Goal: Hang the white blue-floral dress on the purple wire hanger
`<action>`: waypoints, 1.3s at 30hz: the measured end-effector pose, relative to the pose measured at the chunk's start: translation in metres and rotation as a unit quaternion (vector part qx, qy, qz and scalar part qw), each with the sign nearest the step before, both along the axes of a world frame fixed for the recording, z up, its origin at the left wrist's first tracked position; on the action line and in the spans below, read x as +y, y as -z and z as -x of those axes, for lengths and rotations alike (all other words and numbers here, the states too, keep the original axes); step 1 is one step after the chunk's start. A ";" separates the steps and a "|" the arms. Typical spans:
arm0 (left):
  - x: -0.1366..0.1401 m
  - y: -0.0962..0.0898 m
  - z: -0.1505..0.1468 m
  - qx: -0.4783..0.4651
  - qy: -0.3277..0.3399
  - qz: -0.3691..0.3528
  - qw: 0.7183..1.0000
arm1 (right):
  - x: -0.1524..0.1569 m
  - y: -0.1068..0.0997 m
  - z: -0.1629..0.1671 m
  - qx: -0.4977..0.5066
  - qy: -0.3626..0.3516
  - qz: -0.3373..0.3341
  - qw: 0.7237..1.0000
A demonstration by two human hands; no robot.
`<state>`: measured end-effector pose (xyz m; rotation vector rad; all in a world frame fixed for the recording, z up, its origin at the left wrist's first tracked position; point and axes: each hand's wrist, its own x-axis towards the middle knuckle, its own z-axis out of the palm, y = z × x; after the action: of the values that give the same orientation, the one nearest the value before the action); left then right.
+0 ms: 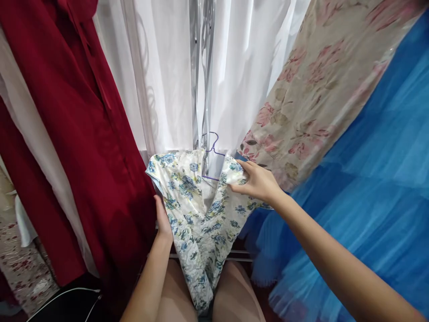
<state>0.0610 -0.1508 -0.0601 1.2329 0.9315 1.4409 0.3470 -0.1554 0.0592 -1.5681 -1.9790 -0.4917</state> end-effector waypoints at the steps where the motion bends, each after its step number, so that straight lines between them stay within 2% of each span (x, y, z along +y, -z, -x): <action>1: -0.002 0.007 0.006 -0.056 -0.006 0.013 0.998 | 0.002 -0.002 0.004 -0.006 -0.004 0.002 1.000; 3: -0.005 0.022 0.016 -0.140 -0.018 0.026 0.990 | 0.003 -0.001 0.007 -0.013 -0.014 0.002 1.000; 5: -0.009 0.038 0.022 -0.153 -0.028 0.039 0.987 | 0.000 0.005 0.006 -0.027 -0.035 0.004 0.999; 9: -0.017 0.064 0.018 -0.095 -0.022 0.070 0.993 | -0.008 0.021 -0.001 -0.050 -0.085 0.017 0.995; 12: -0.026 0.075 0.007 -0.050 -0.046 0.069 0.995 | -0.019 0.040 0.006 -0.029 -0.112 -0.007 0.993; 13: -0.029 0.078 0.004 -0.044 -0.066 0.072 0.994 | -0.024 0.050 0.012 -0.013 -0.138 -0.001 0.990; 15: -0.035 0.084 0.000 -0.041 -0.100 0.078 0.991 | -0.037 0.078 0.030 0.034 -0.221 0.052 0.973; 17: -0.040 0.091 0.000 -0.034 -0.112 0.079 0.990 | -0.051 0.115 0.052 0.116 -0.302 0.120 0.939; 19: -0.044 0.096 0.002 -0.014 -0.105 0.075 0.992 | -0.060 0.155 0.075 0.269 -0.272 0.094 0.919; 21: -0.047 0.099 0.005 0.011 -0.100 0.071 0.992 | -0.062 0.191 0.093 0.425 -0.168 0.057 0.888; 24: -0.052 0.099 0.009 0.020 -0.095 0.074 0.993 | -0.055 0.222 0.109 0.495 -0.126 0.150 0.846; 27: -0.058 0.097 0.009 0.007 -0.091 0.078 0.993 | -0.047 0.227 0.115 0.479 -0.161 0.206 0.838; 29: -0.061 0.096 0.008 -0.002 -0.093 0.081 0.992 | -0.043 0.227 0.117 0.480 -0.169 0.212 0.834; 34: -0.067 0.093 -0.001 -0.044 -0.079 0.104 0.990 | -0.046 0.234 0.119 0.504 -0.137 0.227 0.822; 39: -0.077 0.083 -0.011 -0.092 -0.064 0.125 0.986 | -0.059 0.233 0.119 0.514 -0.180 0.257 0.798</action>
<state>0.0722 -0.2274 -0.1428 0.8530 1.0421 1.4586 0.2283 -0.2141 -0.1739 -1.2179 -1.4539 0.9604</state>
